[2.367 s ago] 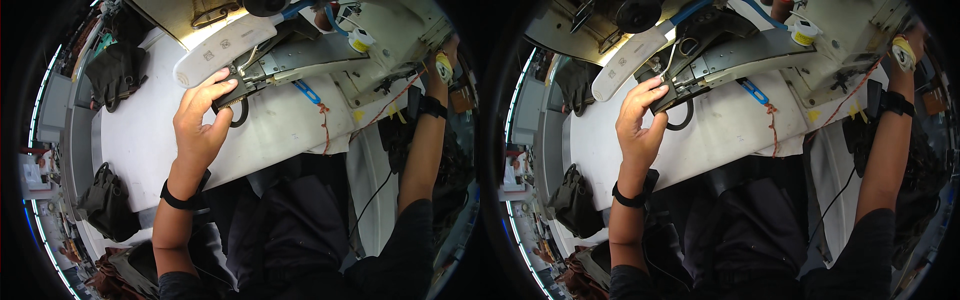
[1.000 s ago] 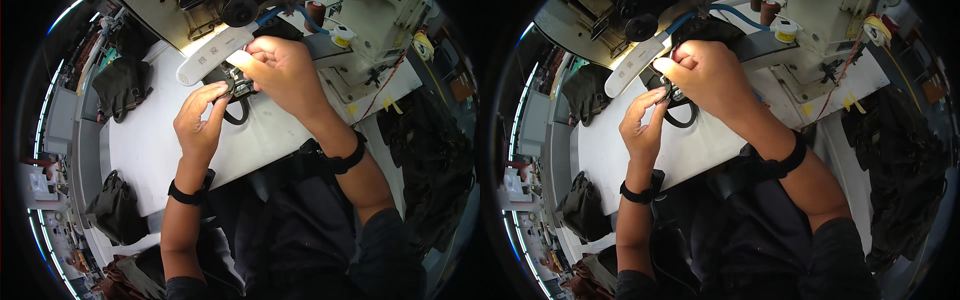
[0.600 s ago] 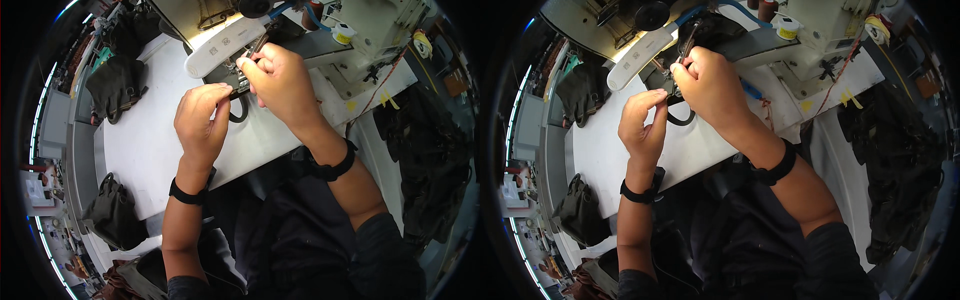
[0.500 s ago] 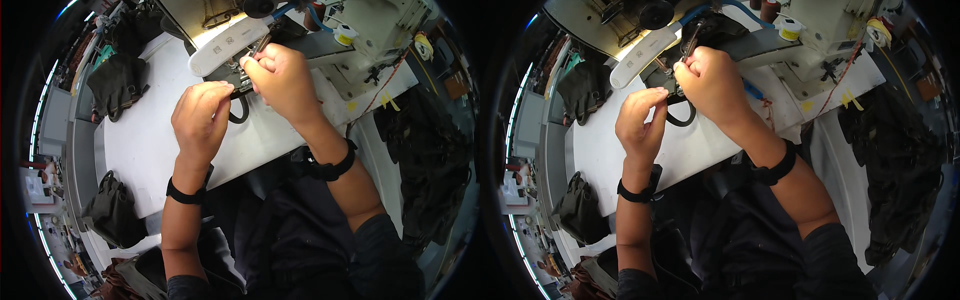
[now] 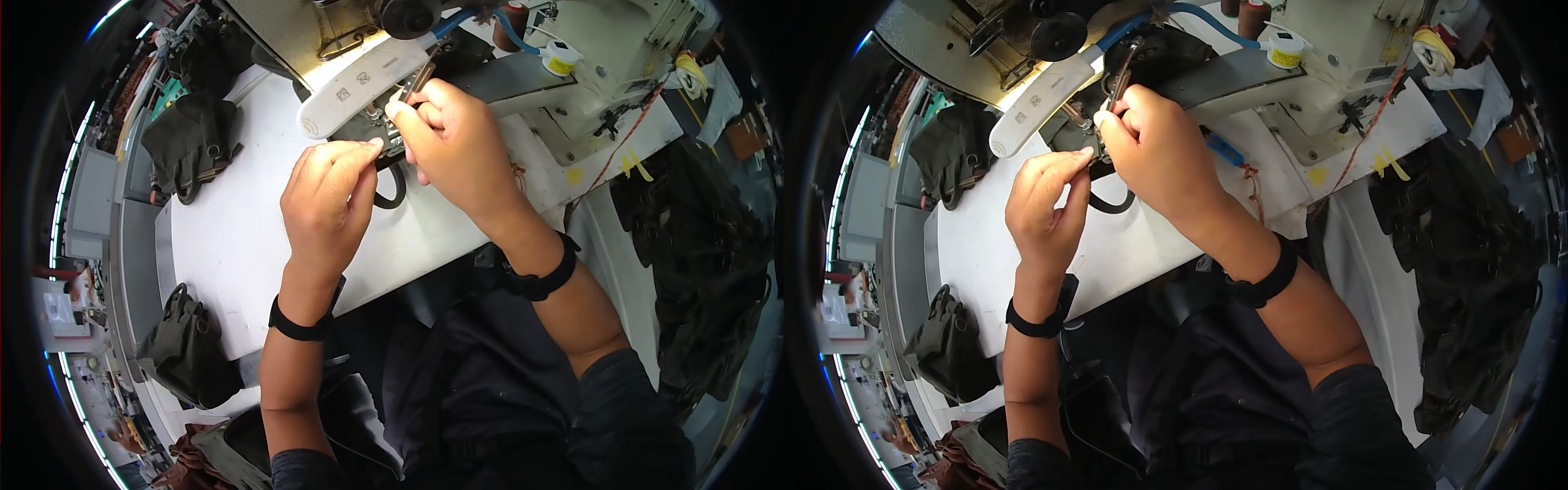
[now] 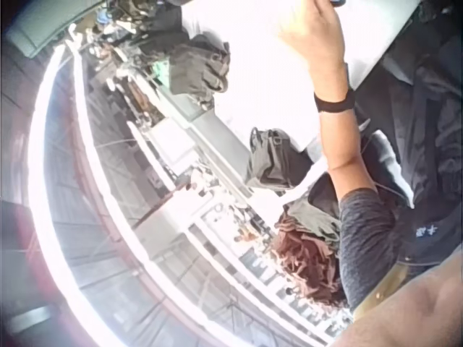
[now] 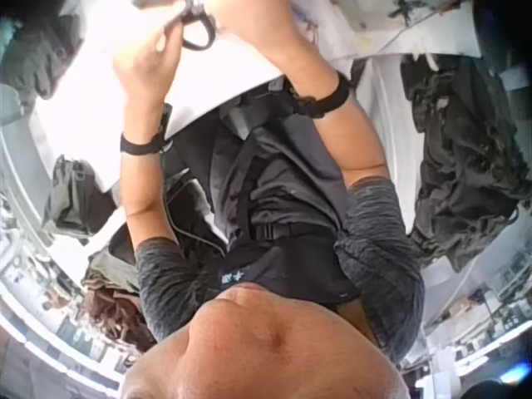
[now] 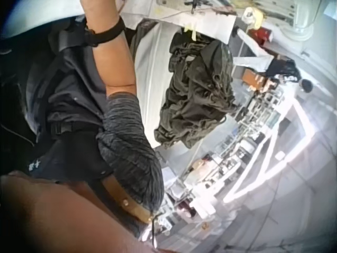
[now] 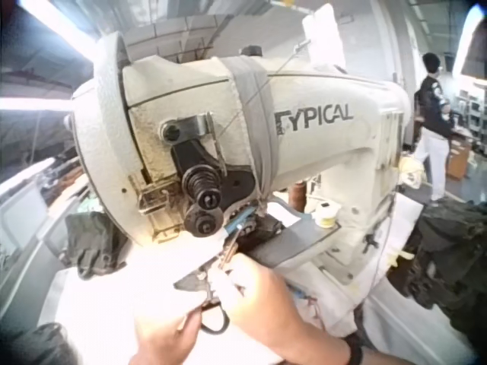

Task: The person sews a dark green bag using an industrial sewing machine, attaching a zipper and a metal D-ring. They guide the bag under the needle, adjust the fabric, and trim threads with scissors. The person repeats the process on multiple bags, handling them one at a time.

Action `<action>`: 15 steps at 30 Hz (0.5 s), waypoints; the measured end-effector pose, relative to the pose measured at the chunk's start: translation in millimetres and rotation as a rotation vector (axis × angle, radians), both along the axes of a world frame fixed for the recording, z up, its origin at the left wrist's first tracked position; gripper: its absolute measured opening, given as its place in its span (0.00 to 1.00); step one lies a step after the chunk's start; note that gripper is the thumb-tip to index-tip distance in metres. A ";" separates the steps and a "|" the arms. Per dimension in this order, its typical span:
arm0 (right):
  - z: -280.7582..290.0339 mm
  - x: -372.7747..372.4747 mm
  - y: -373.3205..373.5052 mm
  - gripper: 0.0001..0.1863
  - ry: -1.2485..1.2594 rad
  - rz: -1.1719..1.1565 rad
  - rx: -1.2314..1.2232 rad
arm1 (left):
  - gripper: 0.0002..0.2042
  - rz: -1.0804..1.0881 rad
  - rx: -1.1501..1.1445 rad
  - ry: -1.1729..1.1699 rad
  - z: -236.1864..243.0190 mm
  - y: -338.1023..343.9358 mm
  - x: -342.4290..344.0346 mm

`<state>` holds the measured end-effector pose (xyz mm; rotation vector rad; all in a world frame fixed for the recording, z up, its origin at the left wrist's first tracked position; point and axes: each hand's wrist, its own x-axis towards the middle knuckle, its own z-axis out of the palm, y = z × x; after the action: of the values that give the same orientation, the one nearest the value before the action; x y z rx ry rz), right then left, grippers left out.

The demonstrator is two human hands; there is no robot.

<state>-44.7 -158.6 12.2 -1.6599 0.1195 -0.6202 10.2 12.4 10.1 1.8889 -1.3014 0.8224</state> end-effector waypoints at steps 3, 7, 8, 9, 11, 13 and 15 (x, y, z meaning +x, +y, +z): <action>-16.9 -23.1 3.7 0.11 -0.057 -0.003 0.121 | 0.15 0.071 0.018 -0.107 -7.0 -2.6 -5.5; -33.2 -42.6 6.3 0.13 0.107 0.239 0.413 | 0.18 0.118 0.042 -0.156 -14.4 -1.1 -7.7; -37.3 -40.5 4.6 0.16 0.087 0.332 0.475 | 0.19 0.128 0.054 -0.164 -15.7 -0.7 -8.3; -40.0 -38.8 6.3 0.15 0.075 0.342 0.488 | 0.20 0.139 0.066 -0.172 -17.3 1.3 -10.5; -41.1 -34.2 15.0 0.15 0.050 0.368 0.511 | 0.21 0.165 0.097 -0.182 -19.8 5.8 -14.7; -36.6 -35.4 21.4 0.14 0.018 0.328 0.472 | 0.22 0.191 0.133 -0.187 -20.8 9.7 -17.5; -37.1 -33.3 26.0 0.14 -0.033 0.290 0.399 | 0.22 0.191 0.139 -0.170 -18.5 12.7 -17.7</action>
<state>-78.1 -132.6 -24.9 -1.2498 -0.0224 -0.3736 -7.5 25.1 -8.5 2.1165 -1.3227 1.0324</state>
